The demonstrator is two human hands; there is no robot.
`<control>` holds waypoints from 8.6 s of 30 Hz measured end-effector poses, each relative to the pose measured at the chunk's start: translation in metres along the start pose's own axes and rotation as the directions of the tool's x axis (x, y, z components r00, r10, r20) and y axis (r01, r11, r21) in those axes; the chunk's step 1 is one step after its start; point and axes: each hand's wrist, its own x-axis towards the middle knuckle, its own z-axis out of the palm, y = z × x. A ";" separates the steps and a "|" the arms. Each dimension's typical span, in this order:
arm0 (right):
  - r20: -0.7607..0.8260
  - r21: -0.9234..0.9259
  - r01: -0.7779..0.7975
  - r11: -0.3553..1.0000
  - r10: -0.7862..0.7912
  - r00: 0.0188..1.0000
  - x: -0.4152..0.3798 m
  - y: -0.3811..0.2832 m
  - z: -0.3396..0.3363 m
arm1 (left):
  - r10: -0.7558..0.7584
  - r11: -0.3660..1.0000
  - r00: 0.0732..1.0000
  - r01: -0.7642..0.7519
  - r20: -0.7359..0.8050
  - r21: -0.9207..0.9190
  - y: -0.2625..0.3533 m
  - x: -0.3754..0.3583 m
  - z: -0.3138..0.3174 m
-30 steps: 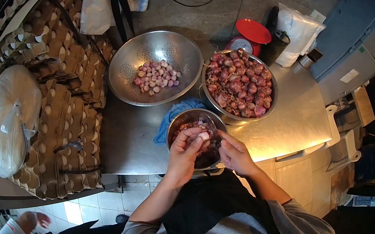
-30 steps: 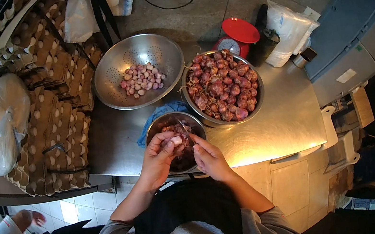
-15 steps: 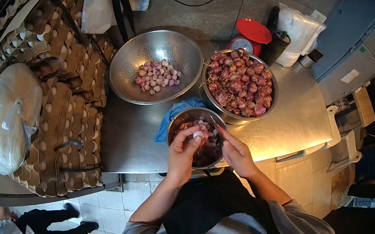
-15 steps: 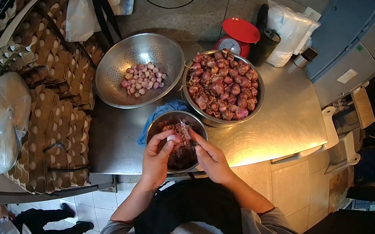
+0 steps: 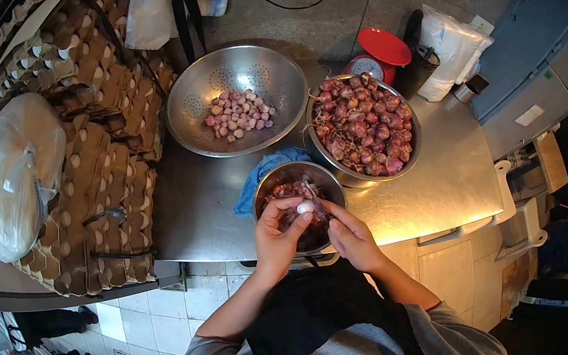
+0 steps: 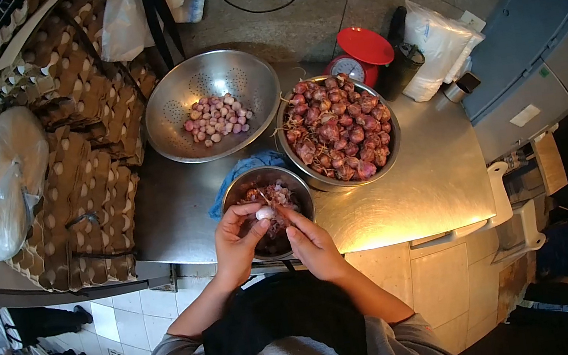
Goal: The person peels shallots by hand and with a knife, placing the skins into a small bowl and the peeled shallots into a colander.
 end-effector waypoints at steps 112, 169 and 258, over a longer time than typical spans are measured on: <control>0.112 -0.534 0.219 0.816 -0.188 0.976 -0.002 -0.007 -0.012 | -0.367 0.833 0.924 0.376 0.102 -0.405 -0.004 0.007 -0.013; 0.042 -0.528 0.220 0.820 -0.234 0.971 0.017 -0.012 -0.015 | -0.350 0.896 0.925 0.377 0.149 -0.235 0.003 0.037 -0.008; 0.091 -0.432 0.215 0.876 -0.195 0.977 -0.002 0.012 -0.006 | -0.194 0.963 0.977 0.171 -0.094 -0.209 0.001 0.008 -0.008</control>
